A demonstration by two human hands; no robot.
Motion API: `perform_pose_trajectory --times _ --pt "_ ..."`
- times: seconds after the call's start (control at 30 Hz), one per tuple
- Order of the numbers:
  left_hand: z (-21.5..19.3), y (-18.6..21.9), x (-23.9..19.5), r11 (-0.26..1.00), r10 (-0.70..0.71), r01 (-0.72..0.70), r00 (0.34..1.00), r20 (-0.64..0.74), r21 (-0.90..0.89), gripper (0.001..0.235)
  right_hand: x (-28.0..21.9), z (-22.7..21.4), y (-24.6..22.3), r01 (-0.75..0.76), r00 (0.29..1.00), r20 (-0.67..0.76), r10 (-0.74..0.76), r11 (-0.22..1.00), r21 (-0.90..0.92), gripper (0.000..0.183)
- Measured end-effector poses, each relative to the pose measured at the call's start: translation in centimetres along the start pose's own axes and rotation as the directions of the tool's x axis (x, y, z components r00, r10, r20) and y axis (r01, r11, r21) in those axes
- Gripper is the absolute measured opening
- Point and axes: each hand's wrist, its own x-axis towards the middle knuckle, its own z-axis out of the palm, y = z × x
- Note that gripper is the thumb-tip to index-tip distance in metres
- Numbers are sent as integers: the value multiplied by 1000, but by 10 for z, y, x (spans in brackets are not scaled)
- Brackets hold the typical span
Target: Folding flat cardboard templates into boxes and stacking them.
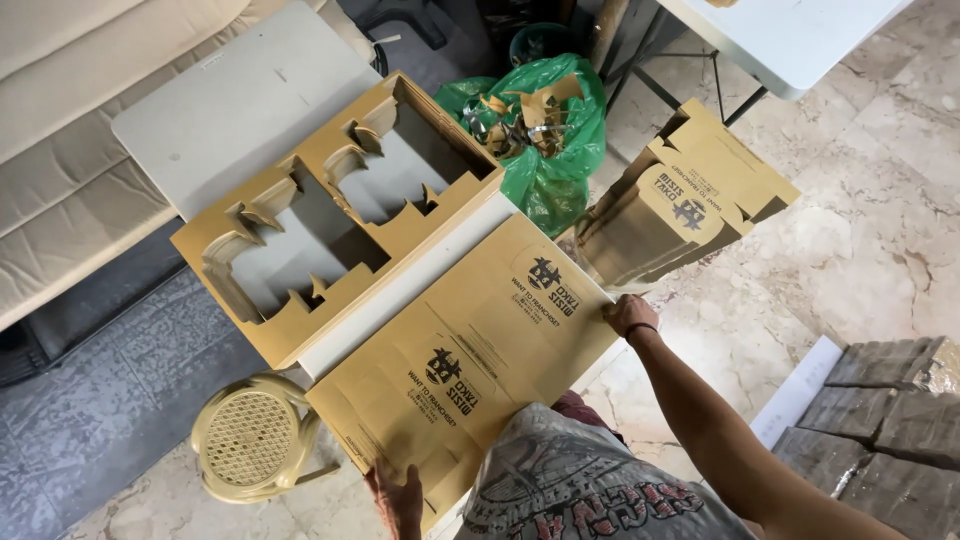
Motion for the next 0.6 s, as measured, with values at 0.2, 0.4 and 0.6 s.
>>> perform_pose_trajectory --times 0.2,0.4,0.6 --pt "12 3 5 996 -73 68 993 91 56 92 17 6 5 31 999 12 -30 992 -121 57" --pt "7 11 1 995 -82 75 990 119 62 98 16 4 0 19 1000 1 -19 984 -177 56" --pt "-1 19 -5 992 -100 89 986 135 87 99 27 10 5 27 1000 10 -25 983 -183 60"
